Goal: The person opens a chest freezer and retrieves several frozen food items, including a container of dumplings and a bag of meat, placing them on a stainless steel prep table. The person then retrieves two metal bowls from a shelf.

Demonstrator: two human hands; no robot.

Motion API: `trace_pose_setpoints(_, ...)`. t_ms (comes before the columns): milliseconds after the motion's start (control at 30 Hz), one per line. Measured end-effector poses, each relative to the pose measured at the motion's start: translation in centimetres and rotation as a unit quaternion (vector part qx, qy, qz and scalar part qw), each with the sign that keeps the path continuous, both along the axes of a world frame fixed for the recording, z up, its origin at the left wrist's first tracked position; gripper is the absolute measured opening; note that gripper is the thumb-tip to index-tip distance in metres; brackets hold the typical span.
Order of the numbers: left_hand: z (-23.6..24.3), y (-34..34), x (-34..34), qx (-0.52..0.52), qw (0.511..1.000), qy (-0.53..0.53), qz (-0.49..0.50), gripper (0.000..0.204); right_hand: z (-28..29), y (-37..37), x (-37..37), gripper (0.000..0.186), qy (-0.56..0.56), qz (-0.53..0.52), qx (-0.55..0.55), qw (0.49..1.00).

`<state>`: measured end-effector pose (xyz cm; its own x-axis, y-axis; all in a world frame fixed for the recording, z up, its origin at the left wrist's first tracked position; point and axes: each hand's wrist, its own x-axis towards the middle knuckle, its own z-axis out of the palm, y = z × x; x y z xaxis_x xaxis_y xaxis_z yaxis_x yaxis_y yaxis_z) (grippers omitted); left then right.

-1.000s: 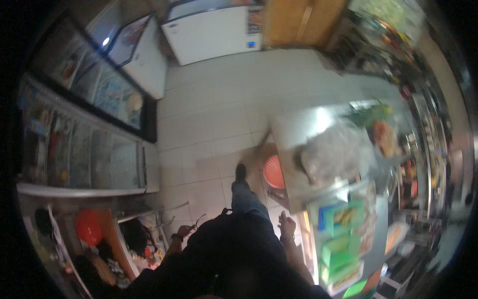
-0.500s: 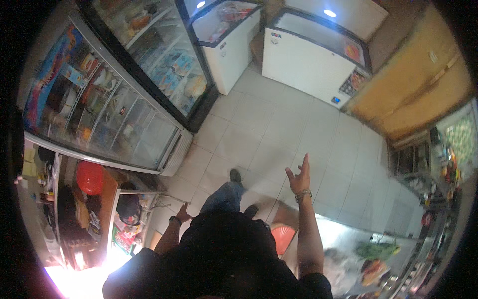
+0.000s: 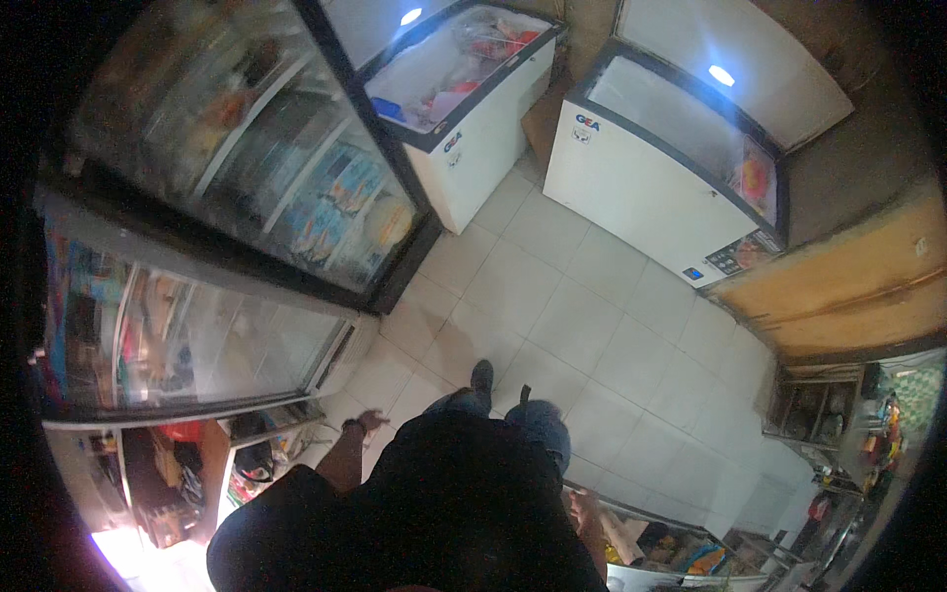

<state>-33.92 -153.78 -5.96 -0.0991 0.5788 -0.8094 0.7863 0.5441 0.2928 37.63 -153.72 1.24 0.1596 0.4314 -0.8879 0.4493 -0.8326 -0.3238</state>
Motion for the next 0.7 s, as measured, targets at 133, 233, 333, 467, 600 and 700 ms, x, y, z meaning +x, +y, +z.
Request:
trace_pose_setpoints(133,2.0,22.8,-3.6,0.151,0.984,0.079,-0.04,0.066,-2.3,4.4,5.4,0.037,0.139,-0.336,-0.009,0.931)
trace_pose_setpoints(233,4.1,37.7,-2.2,0.219,0.929,-0.088,0.287,0.057,-0.5,14.1,1.8,0.031,-0.017,-0.336,0.02,0.942)
trace_pose_setpoints(333,6.7,50.2,1.3,0.258,0.928,-0.078,0.257,0.054,-2.9,20.9,2.6,0.034,0.009,-0.298,0.104,0.949)
trace_pose_setpoints(467,8.1,62.4,13.1,0.243,0.959,-0.042,0.14,0.051,-8.8,33.8,7.2,0.057,-0.059,-0.287,0.247,0.924)
trace_pose_setpoints(600,8.5,70.2,21.9,0.238,0.965,-0.051,0.101,0.049,-5.5,53.7,11.3,0.068,-0.273,0.071,0.293,0.913)
trace_pose_setpoints(700,7.7,73.8,21.1,0.313,0.947,0.031,-0.072,0.051,1.8,71.5,9.8,0.06,-0.199,0.105,0.343,0.912)
